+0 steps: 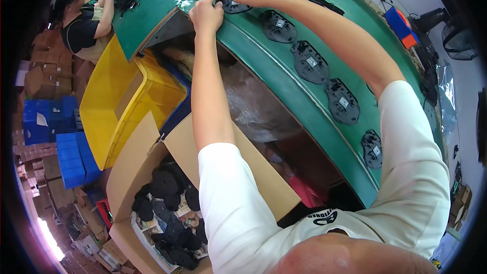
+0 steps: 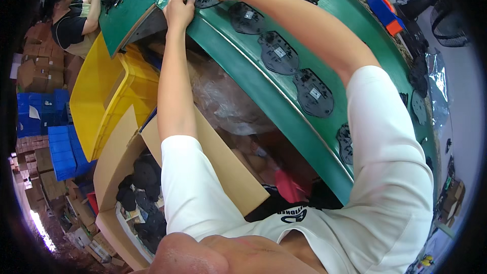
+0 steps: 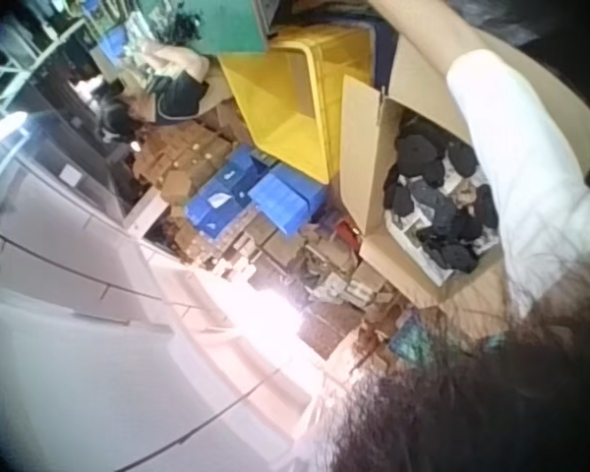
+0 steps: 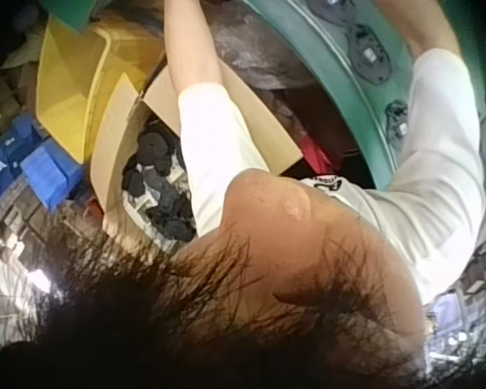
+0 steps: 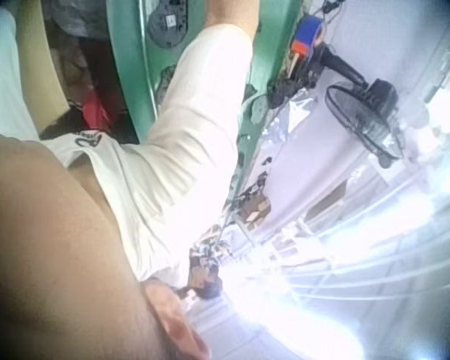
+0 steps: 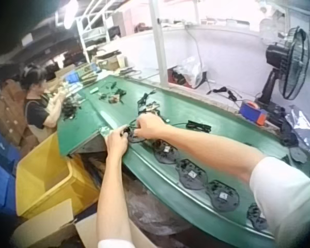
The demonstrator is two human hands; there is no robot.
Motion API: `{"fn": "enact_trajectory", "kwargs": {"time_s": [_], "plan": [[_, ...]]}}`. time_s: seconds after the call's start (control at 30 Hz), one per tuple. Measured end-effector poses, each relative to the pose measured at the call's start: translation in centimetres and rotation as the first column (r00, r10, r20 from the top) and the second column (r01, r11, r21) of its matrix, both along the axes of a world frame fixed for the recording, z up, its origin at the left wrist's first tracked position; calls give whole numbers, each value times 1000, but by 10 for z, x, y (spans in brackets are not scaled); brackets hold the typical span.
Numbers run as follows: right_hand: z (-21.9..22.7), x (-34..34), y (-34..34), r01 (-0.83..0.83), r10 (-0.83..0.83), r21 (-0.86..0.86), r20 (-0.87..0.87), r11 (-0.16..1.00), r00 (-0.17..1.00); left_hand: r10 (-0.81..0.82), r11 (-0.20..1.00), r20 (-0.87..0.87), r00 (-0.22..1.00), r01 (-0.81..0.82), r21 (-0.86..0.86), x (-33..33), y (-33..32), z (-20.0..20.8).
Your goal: The person assembles computer mice by hand, placing circuit boards and cables into computer mouse housings on a factory production line.
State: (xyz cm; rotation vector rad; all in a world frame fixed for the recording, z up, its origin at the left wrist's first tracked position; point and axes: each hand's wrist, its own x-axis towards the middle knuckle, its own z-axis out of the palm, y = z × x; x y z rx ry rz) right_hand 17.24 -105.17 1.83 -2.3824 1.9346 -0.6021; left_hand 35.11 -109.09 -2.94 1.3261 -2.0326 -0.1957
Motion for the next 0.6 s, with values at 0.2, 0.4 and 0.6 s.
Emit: {"fn": "enact_trajectory", "kwargs": {"time_s": [0.2,0.4,0.6], "plan": [[27,-34,51,-18,15,13,164,1000,986,11,960,-44,999,-22,-279,12,5,-7],[40,-83,143,-164,173,-63,200,984,964,70,982,54,996,-60,-182,-6,28,16],[66,-147,261,-150,152,-29,135,988,979,105,990,91,990,-113,84,-21,25,23]]}}
